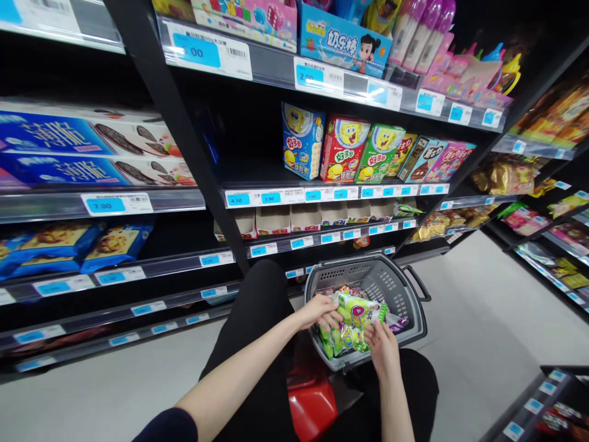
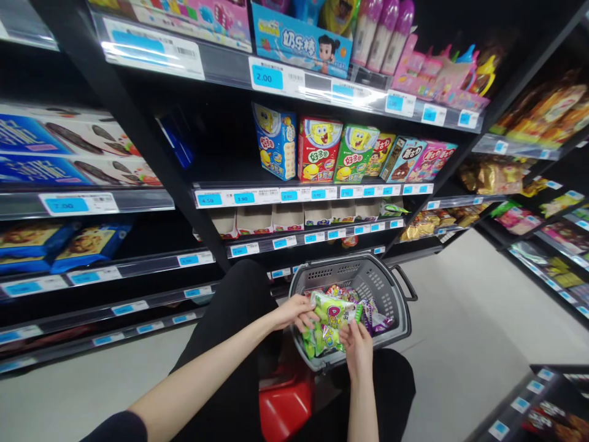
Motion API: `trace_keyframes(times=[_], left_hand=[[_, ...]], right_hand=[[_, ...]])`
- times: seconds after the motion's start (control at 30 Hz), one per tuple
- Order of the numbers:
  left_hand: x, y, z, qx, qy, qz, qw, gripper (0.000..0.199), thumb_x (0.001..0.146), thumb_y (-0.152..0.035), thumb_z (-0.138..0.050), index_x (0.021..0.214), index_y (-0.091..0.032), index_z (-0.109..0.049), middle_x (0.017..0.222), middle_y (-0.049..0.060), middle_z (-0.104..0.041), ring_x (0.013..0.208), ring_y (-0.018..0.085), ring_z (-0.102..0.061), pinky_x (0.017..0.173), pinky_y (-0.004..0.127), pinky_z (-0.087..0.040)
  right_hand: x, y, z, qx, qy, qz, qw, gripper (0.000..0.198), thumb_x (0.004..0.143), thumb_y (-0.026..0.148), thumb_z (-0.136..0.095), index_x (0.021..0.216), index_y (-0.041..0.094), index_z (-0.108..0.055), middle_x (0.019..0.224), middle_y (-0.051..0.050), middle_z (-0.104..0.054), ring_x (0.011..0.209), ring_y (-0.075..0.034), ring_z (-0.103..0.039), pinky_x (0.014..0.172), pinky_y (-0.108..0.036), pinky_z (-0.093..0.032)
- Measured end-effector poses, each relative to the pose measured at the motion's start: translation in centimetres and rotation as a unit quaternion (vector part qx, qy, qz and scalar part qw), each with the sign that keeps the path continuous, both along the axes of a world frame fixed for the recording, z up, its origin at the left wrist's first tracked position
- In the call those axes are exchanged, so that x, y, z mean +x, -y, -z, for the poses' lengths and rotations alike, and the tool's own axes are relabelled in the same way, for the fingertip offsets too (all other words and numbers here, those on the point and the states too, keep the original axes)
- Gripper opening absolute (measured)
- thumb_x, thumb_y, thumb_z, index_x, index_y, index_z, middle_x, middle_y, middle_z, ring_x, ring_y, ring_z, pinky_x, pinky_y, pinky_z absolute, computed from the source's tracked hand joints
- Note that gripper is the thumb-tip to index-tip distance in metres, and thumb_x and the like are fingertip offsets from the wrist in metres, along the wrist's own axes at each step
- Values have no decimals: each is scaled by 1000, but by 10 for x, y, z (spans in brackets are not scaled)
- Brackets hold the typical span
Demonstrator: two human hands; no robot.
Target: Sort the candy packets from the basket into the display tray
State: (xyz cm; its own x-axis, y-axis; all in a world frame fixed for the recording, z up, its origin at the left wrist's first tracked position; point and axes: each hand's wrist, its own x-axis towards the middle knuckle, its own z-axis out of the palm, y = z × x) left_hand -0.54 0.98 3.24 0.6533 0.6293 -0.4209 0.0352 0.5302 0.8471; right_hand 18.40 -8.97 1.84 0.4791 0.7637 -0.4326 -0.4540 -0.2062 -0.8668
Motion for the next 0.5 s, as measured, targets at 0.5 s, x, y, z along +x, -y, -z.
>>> trace_keyframes(times=[0.5], left_hand=[[2,-4,0,23,-108,-36,993,31,73,-40,-59,58,-15,-49,49,4,-63,44,15,-59,45,23,-42]], right_hand=[[10,-1,8,-41,198,-41,979,36,51,51,-73,55,16,-64,36,3,-51,36,-13,-46,37,-23,-31]])
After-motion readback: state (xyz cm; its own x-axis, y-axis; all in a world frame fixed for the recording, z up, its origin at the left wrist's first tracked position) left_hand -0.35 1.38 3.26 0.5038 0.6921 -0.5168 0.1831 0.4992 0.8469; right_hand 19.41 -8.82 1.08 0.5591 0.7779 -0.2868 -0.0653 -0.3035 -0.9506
